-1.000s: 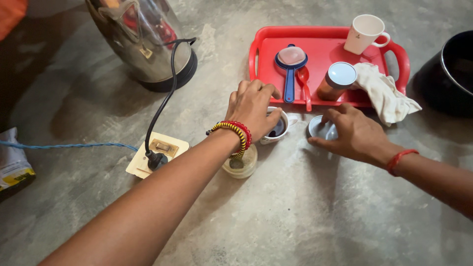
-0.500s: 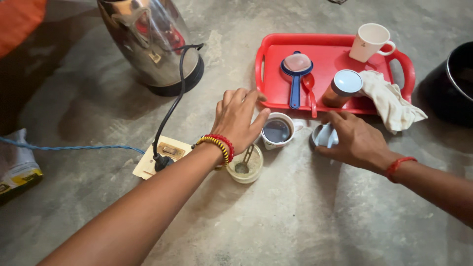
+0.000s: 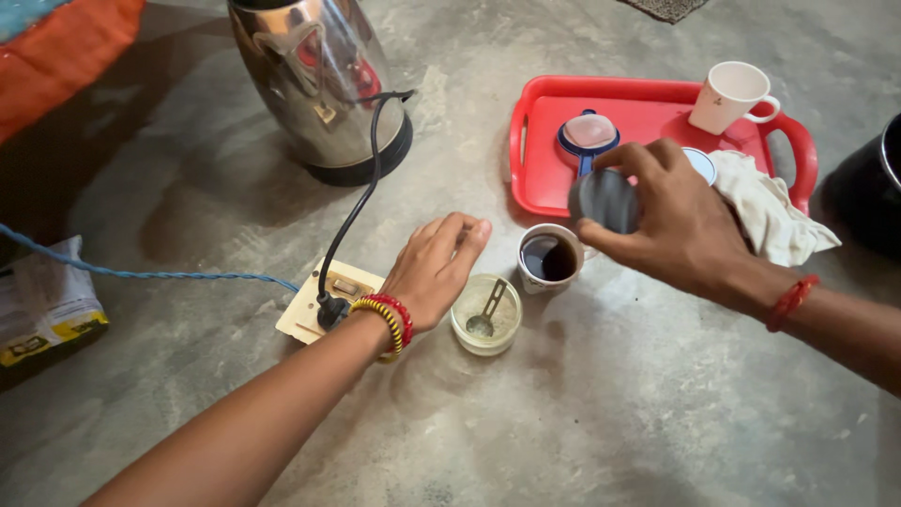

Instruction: The person scoops a dark powder into a white cup, pours hot water from a kettle, and stirs the mixture with a red spoon. They then wipe the red tray with a white cloth.

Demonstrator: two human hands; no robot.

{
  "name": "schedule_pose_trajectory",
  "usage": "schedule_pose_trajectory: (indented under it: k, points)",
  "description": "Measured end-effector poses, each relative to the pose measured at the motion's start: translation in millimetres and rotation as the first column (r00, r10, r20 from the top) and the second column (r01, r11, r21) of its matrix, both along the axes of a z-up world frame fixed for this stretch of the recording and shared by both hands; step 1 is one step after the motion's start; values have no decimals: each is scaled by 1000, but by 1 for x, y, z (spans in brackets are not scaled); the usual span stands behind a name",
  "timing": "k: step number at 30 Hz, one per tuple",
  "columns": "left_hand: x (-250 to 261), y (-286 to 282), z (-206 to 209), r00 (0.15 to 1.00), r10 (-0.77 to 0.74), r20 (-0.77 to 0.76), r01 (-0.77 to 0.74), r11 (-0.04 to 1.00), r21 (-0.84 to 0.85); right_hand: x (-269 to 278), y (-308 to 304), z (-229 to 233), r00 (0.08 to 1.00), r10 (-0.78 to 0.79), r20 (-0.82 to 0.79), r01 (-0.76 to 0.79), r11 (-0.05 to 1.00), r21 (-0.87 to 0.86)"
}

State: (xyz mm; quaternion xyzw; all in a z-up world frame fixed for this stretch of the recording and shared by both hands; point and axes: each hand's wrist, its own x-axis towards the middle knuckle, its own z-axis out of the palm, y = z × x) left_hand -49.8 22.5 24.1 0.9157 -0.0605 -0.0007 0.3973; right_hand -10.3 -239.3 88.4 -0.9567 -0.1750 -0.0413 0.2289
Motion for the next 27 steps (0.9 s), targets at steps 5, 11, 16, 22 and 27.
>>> schedule_pose_trajectory:
  k: [5, 11, 16, 22, 27]
  points:
    - [-20, 15, 13, 988, -91, -128, 100, 993, 67, -8, 24, 0, 974, 227, -12, -224, 967, 125]
    - [-33, 29, 10, 963, -192, -190, 239, 935, 263, -21, 44, 1, 897, 441, -26, -436, 893, 116]
    - [-38, 32, -4, 961, -240, -137, 270, 920, 283, -29, 56, 4, 854, 508, -114, -497, 861, 108]
    - [-41, 18, -23, 981, -174, -86, 184, 974, 133, -38, 66, 3, 818, 547, -176, -548, 835, 50]
    - [-42, 8, -23, 981, -71, -180, 80, 996, 43, -43, 72, 3, 780, 579, -237, -593, 805, 15]
